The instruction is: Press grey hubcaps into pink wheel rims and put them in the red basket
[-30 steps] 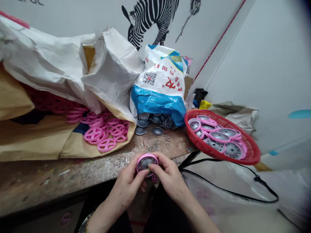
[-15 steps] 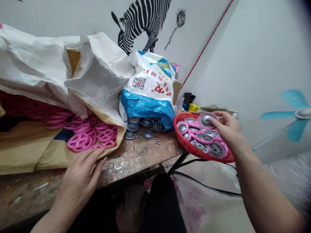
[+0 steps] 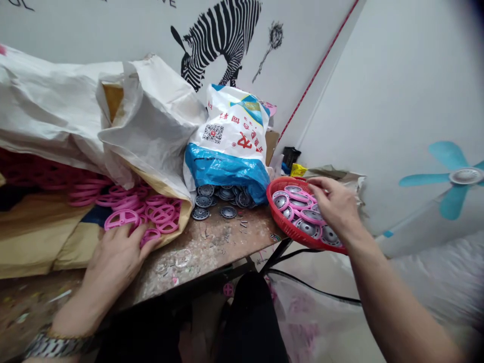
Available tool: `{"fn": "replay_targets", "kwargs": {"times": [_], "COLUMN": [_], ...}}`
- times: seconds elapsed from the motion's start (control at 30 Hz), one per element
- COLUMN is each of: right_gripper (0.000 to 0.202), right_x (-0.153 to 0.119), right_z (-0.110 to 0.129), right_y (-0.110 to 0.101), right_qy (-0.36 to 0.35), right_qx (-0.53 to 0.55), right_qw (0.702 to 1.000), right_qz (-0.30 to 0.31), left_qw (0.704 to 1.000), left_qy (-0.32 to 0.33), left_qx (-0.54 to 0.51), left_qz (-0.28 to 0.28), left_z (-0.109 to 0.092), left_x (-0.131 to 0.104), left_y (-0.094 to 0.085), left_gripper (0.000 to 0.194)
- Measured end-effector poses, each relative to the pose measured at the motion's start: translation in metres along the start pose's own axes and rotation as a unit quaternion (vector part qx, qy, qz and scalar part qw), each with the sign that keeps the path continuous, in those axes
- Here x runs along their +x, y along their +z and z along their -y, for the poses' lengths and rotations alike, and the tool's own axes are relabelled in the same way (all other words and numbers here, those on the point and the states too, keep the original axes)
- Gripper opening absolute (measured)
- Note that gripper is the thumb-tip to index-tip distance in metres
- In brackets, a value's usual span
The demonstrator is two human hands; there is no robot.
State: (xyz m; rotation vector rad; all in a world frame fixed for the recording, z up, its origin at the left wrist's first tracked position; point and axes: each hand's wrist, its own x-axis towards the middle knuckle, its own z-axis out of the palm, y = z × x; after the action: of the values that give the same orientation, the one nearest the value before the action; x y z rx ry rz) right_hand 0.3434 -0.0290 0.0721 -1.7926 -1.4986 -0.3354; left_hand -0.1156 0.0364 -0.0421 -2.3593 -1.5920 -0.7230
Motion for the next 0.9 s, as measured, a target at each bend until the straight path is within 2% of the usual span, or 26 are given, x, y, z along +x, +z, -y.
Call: {"fn": "replay_targets", "kwargs": {"times": [0.07,0.13,0.23,0.3,0.47,0.6,0.73,0.9], "right_gripper": [0.024,0.022,0.023,0.023,0.026,0.035,0.034,0.039], "right_x": [-0.01,-0.022,-0.036,-0.041,-0.04,-0.038,-0.038,-0.036], "right_z": [0.03,0.057,0.084,0.095,0.111,0.118,0.118,0.113], "right_y": [0.01,0.027,0.061,0.085,0.135,0.161,0.169,0.163], "right_qy": [-0.063,-0.096,-0.102,-0.1,-0.08,-0.049,-0.046,-0.034], "right_qx": [0.066,0.085,0.032,-0.003,-0.079,-0.144,-0.164,-0.157], "right_qw": [0.995,0.987,0.968,0.955,0.946,0.94,0.932,0.929], "right_qz": [0.032,0.099,0.228,0.278,0.304,0.307,0.319,0.333], "left_qw": [1.0,0.999,0.999,0.999,0.998,0.995,0.995,0.995], "left_qy": [0.017,0.023,0.026,0.031,0.055,0.085,0.096,0.09], "left_qx": [0.02,0.036,0.032,0.027,0.013,-0.008,-0.025,-0.043], "left_qz": [0.007,0.004,-0.006,-0.008,-0.033,-0.047,-0.028,-0.025], "left_z": [0.001,0.002,0.003,0.003,0.005,0.007,0.006,-0.001], "left_x": [0.004,0.006,0.002,-0.004,-0.018,-0.026,-0.029,-0.028], "left_y": [0.004,0.008,0.012,0.012,0.012,0.01,0.001,-0.01], "left_gripper": [0.055,0.052,0.047,0.046,0.042,0.04,0.037,0.034]}}
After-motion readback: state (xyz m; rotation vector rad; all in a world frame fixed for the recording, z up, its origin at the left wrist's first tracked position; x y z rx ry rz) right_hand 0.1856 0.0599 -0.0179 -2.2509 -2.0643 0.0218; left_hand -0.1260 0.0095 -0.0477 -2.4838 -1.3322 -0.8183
